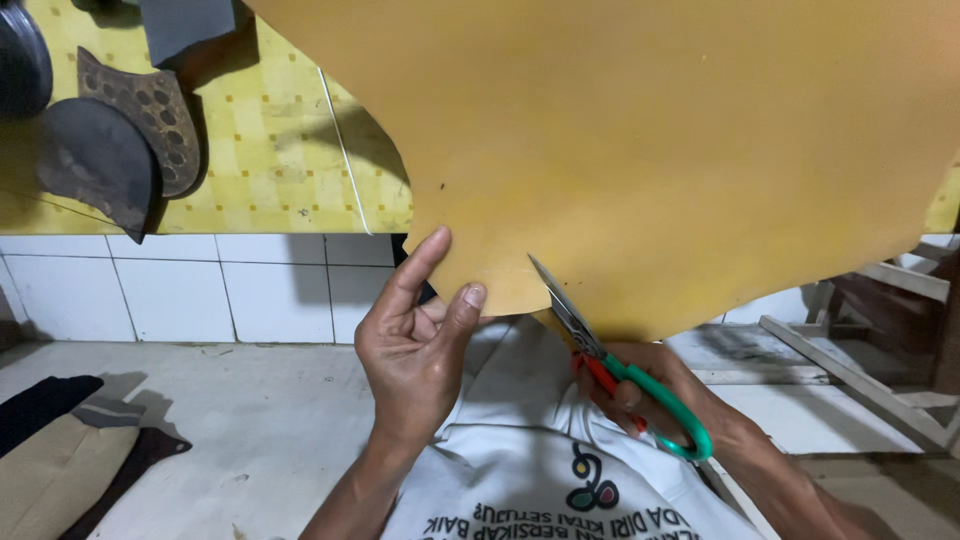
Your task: The person traces a pattern onto a large sheet of yellow material using a small template and a pointed tool. They then use scissors to cut out the traced shape from the sheet. Finally, they use a small pink block to rub the edges of the cut piece.
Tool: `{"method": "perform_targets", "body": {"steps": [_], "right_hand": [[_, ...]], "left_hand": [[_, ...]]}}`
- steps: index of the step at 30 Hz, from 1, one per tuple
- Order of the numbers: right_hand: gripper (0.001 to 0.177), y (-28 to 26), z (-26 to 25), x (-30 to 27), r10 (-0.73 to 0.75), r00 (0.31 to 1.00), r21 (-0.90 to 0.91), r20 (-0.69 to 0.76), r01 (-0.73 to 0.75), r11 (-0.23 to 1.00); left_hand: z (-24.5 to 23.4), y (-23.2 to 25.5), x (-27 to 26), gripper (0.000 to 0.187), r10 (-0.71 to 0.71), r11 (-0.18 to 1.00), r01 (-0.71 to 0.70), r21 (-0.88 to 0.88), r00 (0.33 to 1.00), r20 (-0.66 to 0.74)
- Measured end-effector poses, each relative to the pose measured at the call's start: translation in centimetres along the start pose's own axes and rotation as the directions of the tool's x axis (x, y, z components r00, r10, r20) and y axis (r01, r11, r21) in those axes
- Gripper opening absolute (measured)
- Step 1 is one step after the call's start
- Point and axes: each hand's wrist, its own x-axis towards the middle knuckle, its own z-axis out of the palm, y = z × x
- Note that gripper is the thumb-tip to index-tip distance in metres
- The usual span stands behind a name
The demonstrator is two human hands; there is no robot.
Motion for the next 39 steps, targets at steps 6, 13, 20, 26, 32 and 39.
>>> {"method": "perform_targets", "body": {"steps": [6,13,20,26,32,39], "right_hand": [[0.075,2.2,-2.2,-1.0,0.250,0.967,0.166,-0.051,-0.239,0.957],[0.065,1.5,-4.3,-1.6,0.196,0.980,-0.131,-0.022,-0.197,0.972],[0.019,-1.8,-4.4,-1.1,0.447,0.886,-0.327,-0.122,-0.461,0.825],[0.028,-2.9,-5.3,-1.0,0.439,0.897,-0.416,-0.061,-0.422,0.805],[0.066,-4.1,-6.1,-0.8,0.326,0.945,-0.474,0.041,-0.268,0.839],[0.054,-6.1,-7.2,-0.3,0.357,0.929,-0.540,0.101,-0.250,0.804]], "left_hand": [[-0.2,0.2,0.6,0.057,0.032,0.999,-0.032,0.008,0.999,0.023],[-0.3,0.3,0.7,0.059,-0.031,0.999,0.032,-0.026,0.999,0.038],[-0.5,0.5,0.2,0.054,-0.057,0.998,0.060,-0.032,0.995,0.077],[-1.0,0.6,0.7,0.054,-0.052,0.997,0.058,-0.048,0.991,0.123],[-1.4,0.7,1.2,0.053,-0.054,0.998,0.056,-0.008,0.987,0.154],[-1.6,1.1,1.3,0.054,-0.085,0.993,0.097,-0.066,0.982,0.169]]}}
